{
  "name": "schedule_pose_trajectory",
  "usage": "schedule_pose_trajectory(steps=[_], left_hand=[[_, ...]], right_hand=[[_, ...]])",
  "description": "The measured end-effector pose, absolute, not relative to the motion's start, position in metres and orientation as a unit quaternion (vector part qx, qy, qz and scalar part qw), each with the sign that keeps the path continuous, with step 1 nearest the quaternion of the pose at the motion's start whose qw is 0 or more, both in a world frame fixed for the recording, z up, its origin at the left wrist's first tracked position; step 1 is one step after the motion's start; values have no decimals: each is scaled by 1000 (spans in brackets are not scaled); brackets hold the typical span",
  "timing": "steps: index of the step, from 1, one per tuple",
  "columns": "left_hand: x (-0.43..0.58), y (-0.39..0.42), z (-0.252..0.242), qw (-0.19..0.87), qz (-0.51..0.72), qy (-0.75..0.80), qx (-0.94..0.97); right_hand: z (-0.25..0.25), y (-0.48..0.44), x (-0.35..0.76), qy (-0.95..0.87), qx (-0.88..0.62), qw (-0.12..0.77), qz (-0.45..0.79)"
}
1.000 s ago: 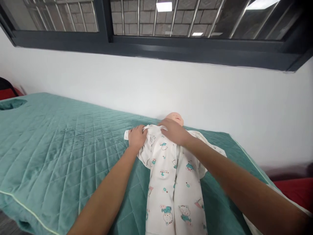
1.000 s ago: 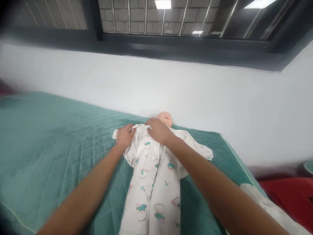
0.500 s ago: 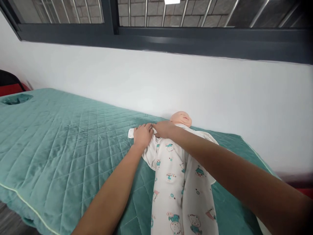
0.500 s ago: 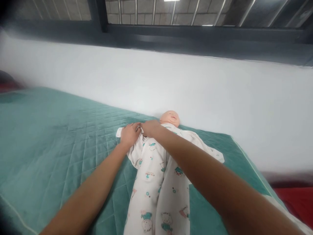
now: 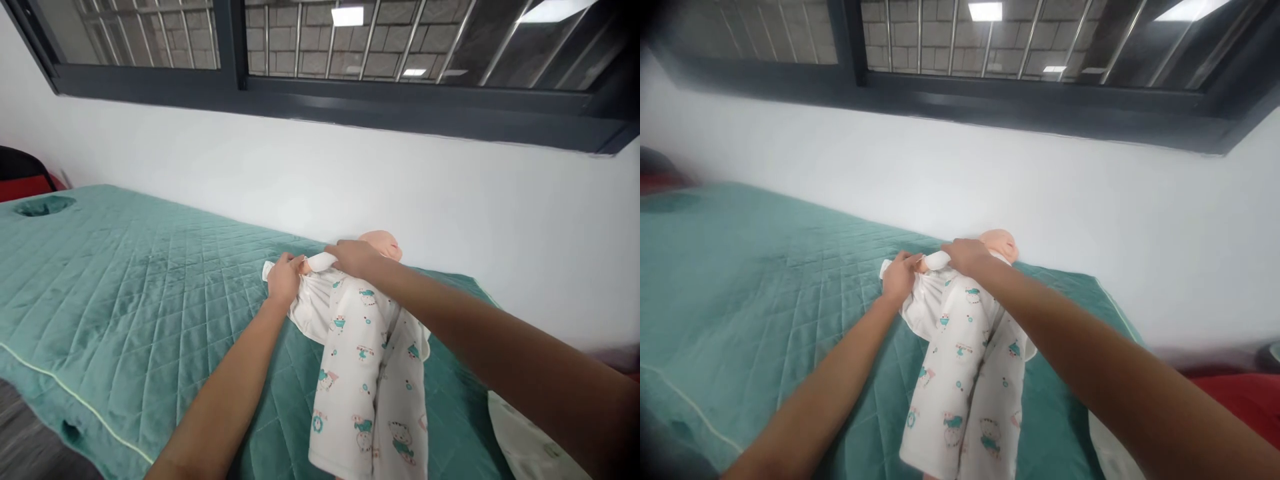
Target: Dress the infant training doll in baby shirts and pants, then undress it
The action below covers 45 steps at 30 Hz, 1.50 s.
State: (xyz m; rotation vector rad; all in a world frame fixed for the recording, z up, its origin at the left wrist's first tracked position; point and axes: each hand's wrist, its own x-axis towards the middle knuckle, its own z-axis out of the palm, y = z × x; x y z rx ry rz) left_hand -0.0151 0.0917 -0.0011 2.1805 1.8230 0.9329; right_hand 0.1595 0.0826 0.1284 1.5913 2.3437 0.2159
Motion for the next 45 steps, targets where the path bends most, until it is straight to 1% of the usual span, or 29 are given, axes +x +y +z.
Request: schedule_pose_trajectory(steps=[3, 7, 14, 18, 21, 23, 25, 28, 31, 33, 36, 39, 42, 45], left_hand=[[-15, 91, -3, 81, 300, 605, 734], [-14, 90, -2, 47, 291, 601, 742], [-7, 91, 2, -11, 270, 624, 733], [-2, 91, 5, -48, 255, 583, 770], [-1, 89, 7, -49, 241, 569, 784], [-1, 87, 7, -45, 232, 577, 782], [-2, 86, 8, -46, 229, 585, 777], [-3, 84, 8, -47, 233, 594, 768], [-5, 83, 9, -43, 240, 595, 766], [-7, 84, 9, -42, 245, 595, 764], [-11, 85, 8, -41, 248, 607, 754], [-13, 86, 7, -41, 242, 618, 747], [-14, 85, 6, -46, 234, 622, 746], [-13, 84, 6, -48, 227, 628, 743]], right_hand=[[137, 76, 167, 809, 565, 140, 80], [136, 73, 170, 807, 572, 123, 74], [115, 86, 150, 807, 578, 111, 42], [101, 93, 138, 813, 573, 98, 25], [98, 96, 138, 812, 580, 65, 19], [102, 93, 146, 806, 591, 32, 19], [109, 86, 160, 792, 609, -24, 27], [114, 65, 195, 743, 647, -166, 28], [101, 39, 242, 661, 688, -299, 9], [81, 25, 272, 599, 731, -329, -7], [49, 15, 299, 585, 752, -303, -21], [30, 11, 303, 608, 750, -260, 1], [31, 10, 302, 621, 749, -230, 11], [38, 8, 314, 563, 797, -219, -4]])
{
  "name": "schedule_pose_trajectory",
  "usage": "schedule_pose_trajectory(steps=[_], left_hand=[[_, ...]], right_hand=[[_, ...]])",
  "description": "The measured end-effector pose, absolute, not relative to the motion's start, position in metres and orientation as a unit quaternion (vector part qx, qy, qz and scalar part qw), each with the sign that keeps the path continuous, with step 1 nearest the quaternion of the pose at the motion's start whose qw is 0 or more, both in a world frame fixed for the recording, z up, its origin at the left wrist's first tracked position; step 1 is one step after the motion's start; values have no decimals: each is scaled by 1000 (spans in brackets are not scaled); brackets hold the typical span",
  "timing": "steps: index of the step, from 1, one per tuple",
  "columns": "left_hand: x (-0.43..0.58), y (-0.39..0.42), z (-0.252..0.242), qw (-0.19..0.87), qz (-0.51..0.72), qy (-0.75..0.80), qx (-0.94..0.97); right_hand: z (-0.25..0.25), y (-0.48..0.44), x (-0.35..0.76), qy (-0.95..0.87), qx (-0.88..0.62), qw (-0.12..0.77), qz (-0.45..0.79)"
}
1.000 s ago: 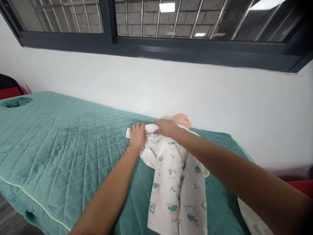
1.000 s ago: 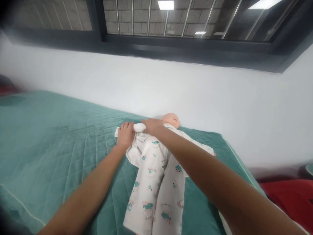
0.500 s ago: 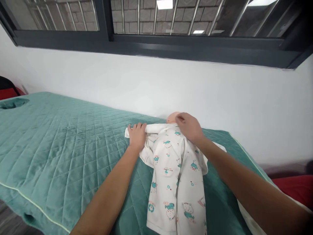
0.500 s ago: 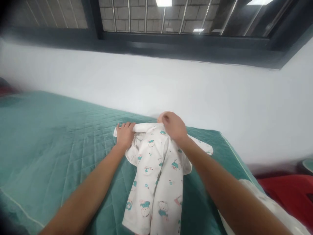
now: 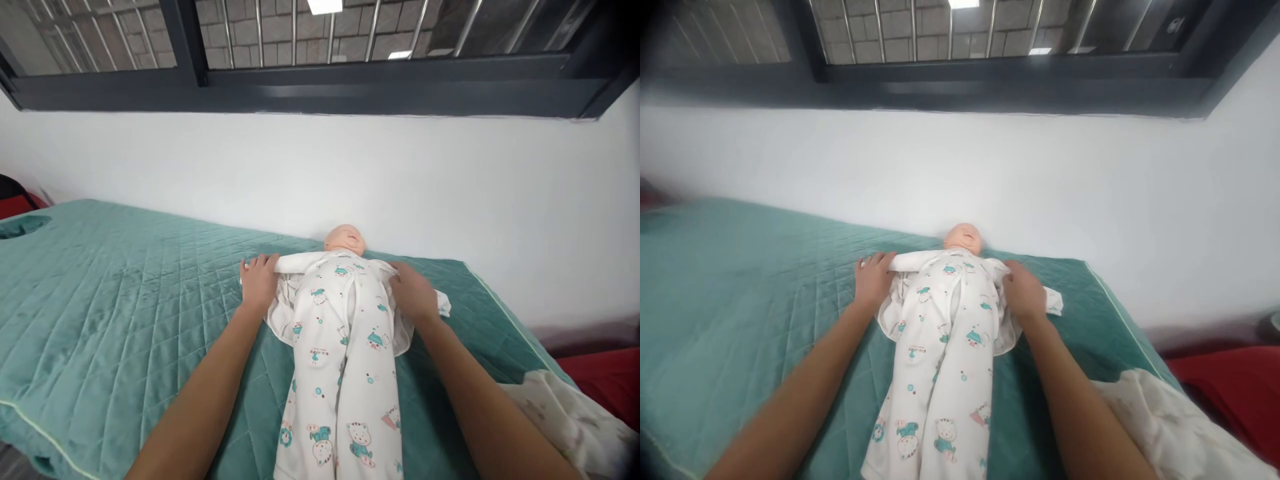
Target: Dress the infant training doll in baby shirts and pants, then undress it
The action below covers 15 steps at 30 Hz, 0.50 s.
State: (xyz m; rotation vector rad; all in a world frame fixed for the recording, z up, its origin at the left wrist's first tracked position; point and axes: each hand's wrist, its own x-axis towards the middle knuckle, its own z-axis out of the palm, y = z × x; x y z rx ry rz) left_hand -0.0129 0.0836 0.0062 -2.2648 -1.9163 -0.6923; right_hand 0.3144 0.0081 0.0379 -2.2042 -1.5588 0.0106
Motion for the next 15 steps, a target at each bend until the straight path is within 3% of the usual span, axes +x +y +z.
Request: schedule_pose_trajectory(steps=[4, 15], left_hand=[[-11, 82, 8, 50, -227, -644, -729], [-6, 52, 12, 59, -246, -641, -725]], right_hand=[[39, 4, 332, -486, -844, 227, 11], [39, -6, 317, -501, -837, 222, 18]])
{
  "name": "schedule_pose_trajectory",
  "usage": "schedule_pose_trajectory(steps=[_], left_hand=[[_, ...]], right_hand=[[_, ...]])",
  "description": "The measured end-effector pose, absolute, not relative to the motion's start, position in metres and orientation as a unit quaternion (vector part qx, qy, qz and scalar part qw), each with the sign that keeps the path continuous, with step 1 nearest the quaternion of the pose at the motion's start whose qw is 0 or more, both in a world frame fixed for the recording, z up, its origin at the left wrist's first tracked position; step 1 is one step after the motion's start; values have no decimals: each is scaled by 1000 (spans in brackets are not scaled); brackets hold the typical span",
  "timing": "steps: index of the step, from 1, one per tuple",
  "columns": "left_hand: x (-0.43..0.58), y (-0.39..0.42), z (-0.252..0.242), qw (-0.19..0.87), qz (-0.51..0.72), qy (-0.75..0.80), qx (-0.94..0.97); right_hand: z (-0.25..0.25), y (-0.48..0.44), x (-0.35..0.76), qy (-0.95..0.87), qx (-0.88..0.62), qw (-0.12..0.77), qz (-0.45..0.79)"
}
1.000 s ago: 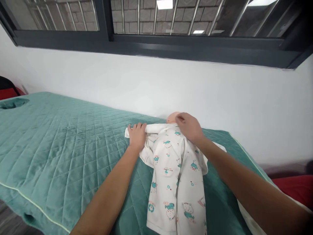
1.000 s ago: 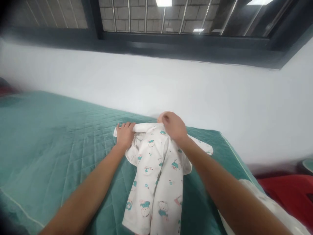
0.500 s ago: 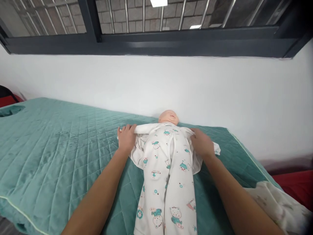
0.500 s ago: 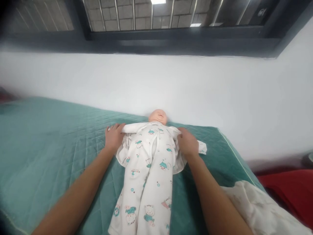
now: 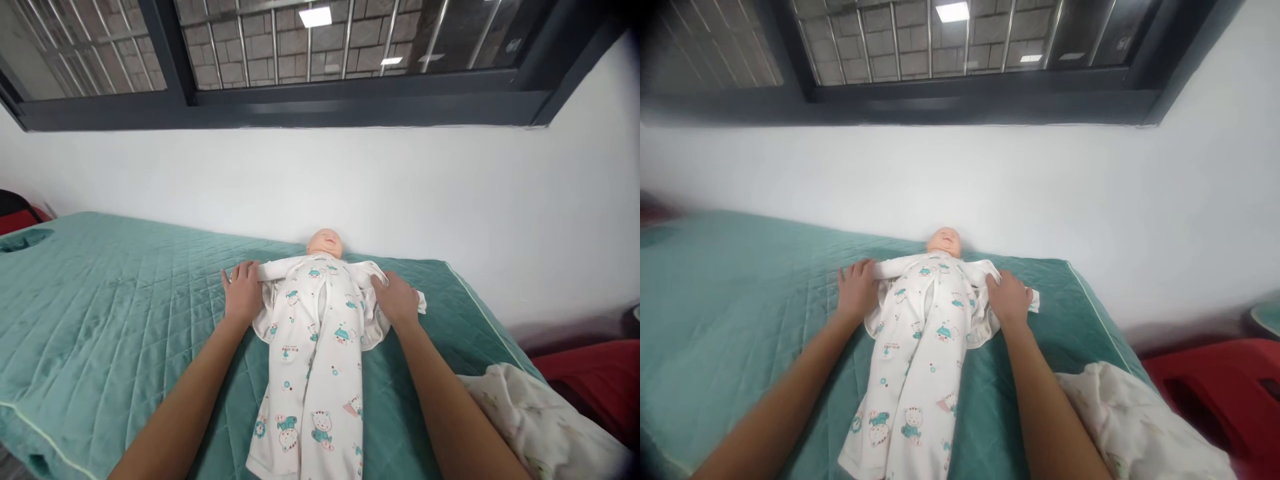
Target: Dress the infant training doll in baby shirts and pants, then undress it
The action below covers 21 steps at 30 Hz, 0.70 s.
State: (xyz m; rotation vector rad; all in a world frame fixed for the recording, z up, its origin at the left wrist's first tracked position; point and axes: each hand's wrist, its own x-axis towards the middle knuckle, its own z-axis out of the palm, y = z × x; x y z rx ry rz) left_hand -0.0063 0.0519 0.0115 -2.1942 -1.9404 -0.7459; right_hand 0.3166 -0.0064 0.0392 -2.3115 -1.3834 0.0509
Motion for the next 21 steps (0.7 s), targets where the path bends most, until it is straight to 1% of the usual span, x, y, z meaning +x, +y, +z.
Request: schedule_pose_trajectory(steps=[2, 4, 6, 7, 9, 12, 13, 17, 21], left_hand=[[4, 40, 24, 36, -295, -619, -728], [23, 31, 45, -17, -344, -571, -745], [51, 27, 69, -76, -351, -520, -775], [69, 27, 80, -91, -329, -489, -803], [107, 29, 98, -83, -256, -429, -862], [163, 31, 107, 0, -81, -398, -914], [179, 31, 106, 9, -50, -396, -917], [223, 31, 90, 22, 17, -415, -910], [233, 38, 87, 35, 50, -429, -901]], right_hand=[[40, -7, 315, -495, -839, 222, 25], [41, -8, 313, -499, -837, 225, 26], [41, -8, 312, -504, -833, 227, 25], [41, -8, 312, -506, -831, 228, 25], [42, -9, 311, -511, -828, 227, 26], [44, -10, 311, -515, -827, 224, 27], [45, -11, 311, -517, -826, 224, 28], [46, -13, 310, -528, -819, 221, 30], [47, -13, 312, -528, -821, 216, 28]])
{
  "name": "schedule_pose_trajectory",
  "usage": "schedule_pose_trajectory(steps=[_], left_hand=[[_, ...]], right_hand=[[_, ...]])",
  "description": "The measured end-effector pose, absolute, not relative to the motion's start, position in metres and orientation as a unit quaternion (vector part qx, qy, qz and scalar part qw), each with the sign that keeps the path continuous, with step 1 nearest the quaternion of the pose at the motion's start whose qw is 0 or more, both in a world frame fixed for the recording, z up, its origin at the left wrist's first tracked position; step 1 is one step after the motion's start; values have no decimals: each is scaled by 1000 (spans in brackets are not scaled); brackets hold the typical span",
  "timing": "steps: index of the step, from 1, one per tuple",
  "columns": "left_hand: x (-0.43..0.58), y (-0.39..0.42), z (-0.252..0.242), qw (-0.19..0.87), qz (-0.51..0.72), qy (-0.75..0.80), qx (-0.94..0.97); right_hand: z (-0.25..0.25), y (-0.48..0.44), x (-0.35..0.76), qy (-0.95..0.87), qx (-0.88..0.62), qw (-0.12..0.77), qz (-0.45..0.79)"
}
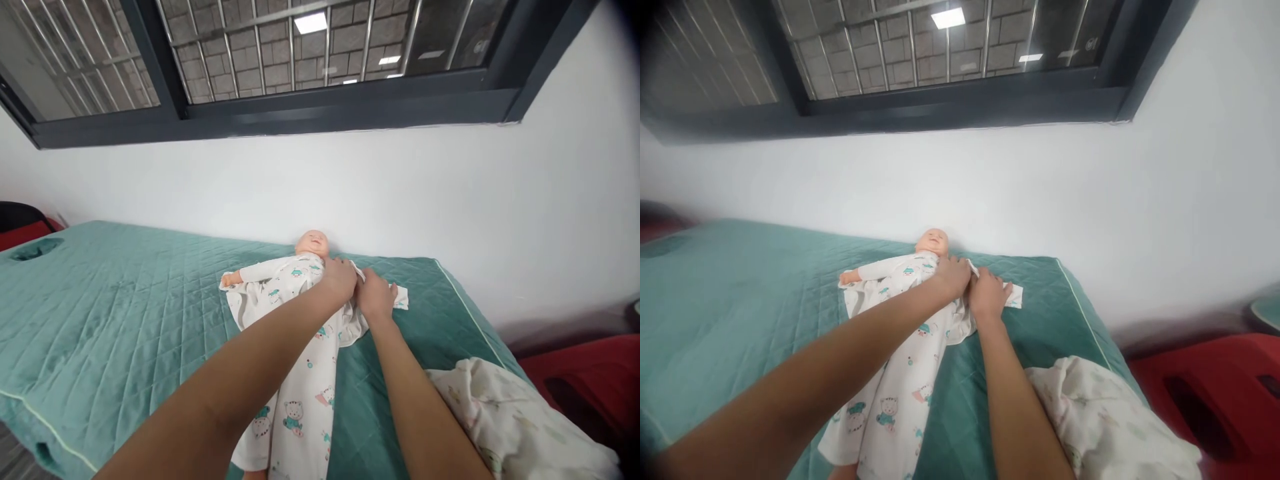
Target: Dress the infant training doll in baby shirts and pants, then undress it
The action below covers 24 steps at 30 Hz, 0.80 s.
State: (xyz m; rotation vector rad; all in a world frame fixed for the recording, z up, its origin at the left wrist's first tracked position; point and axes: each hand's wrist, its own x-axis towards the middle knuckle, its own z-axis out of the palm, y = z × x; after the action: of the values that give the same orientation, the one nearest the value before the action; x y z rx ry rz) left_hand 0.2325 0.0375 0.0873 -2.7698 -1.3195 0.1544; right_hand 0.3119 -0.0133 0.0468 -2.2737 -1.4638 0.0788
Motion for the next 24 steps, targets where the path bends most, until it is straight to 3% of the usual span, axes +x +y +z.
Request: schedule_pose_trajectory(steps=[7, 17, 24], left_hand=[[217, 65, 108, 51, 109, -449, -886], [231, 75, 63, 50, 100, -355, -928], [220, 75, 66, 87, 63, -339, -935]], right_hand=[[49, -11, 330, -468, -856, 210, 58], [41, -2, 329, -462, -857, 214, 88], [43, -4, 334, -452, -853, 232, 115]])
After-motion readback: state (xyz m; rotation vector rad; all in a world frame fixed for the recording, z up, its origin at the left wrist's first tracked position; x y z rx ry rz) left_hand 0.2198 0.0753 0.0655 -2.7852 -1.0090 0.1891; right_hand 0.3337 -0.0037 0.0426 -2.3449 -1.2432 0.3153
